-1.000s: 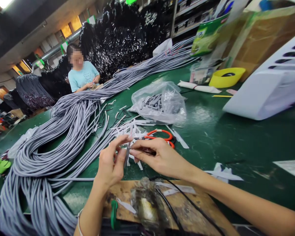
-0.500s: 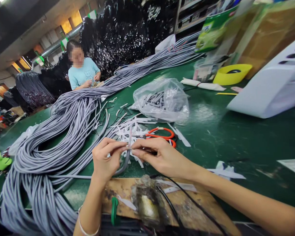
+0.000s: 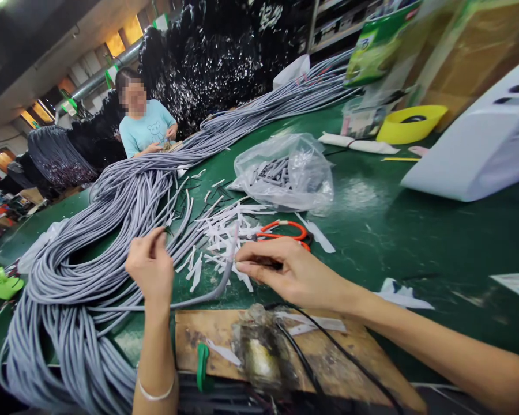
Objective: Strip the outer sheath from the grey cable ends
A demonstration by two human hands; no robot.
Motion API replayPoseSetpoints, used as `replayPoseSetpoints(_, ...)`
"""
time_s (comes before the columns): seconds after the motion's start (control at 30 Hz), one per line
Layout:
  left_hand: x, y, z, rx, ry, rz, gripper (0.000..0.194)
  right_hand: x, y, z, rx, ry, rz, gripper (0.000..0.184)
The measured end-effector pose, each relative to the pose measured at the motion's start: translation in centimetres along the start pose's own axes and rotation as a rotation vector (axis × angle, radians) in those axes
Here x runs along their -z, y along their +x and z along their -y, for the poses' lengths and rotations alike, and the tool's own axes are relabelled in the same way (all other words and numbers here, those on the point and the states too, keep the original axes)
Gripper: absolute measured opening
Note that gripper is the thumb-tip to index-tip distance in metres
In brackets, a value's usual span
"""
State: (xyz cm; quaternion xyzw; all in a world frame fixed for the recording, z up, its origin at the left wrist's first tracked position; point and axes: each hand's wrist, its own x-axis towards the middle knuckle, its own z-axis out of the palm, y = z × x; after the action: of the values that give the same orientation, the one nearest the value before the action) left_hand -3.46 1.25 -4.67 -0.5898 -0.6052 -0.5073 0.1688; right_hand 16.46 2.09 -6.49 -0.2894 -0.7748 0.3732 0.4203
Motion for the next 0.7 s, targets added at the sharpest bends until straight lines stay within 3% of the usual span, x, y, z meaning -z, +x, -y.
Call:
replayPoseSetpoints(0.03,0.1,0.1,0.2,0.085,-0.007,-0.040,0.017,0.0,0.0,0.0,-0.010,0.010,-0.012,0.019)
replayPoseSetpoints(0.07,0.1,0.2,0.1,0.170,-0.077,0.003,0.020,-0.1,-0.1,0.0,-0.021,0.021,-0.025,0.019)
replayPoseSetpoints(0.13,-0.3,-0.3,-0.6,0.288,-0.340,0.355,0.024,-0.3,0.0,-0.1,-0.038,0.039,-0.050,0.019)
replayPoseSetpoints(0.2,-0.9,-1.2,-2.0,0.306,-0.597,0.748,0.028,-0.5,0.0,-0.1,-0.043,0.079,-0.051,0.019)
replayPoseSetpoints(0.23,-1.3,-1.8,-2.8,0.309,-0.719,0.834,0.033,-0.6,0.1,-0.1,-0.045,0.112,-0.036,0.020)
replayPoseSetpoints(0.3,-1.7,-2.6,-4.0,0.376,-0.911,0.836,0.035,-0.7,0.2,0.0,-0.045,0.170,0.007,0.022)
replayPoseSetpoints(0.43,-1.6,-2.9,-4.3,0.506,-1.157,0.599,0.024,-0.3,0.4,-0.3,-0.066,0.101,0.017,0.024)
replayPoseSetpoints(0.5,-1.2,-2.5,-3.8,0.545,-1.255,0.562,0.023,0.2,0.7,-0.8,-0.064,0.008,-0.023,0.025)
replayPoseSetpoints(0.63,-0.7,-2.1,-3.4,0.567,-1.347,0.563,0.024,1.5,1.3,-1.9,-0.089,-0.190,-0.286,0.021)
replayPoseSetpoints(0.7,-0.9,-2.3,-3.8,0.585,-1.283,0.664,0.025,1.8,1.3,-1.9,-0.113,-0.116,-0.391,0.022)
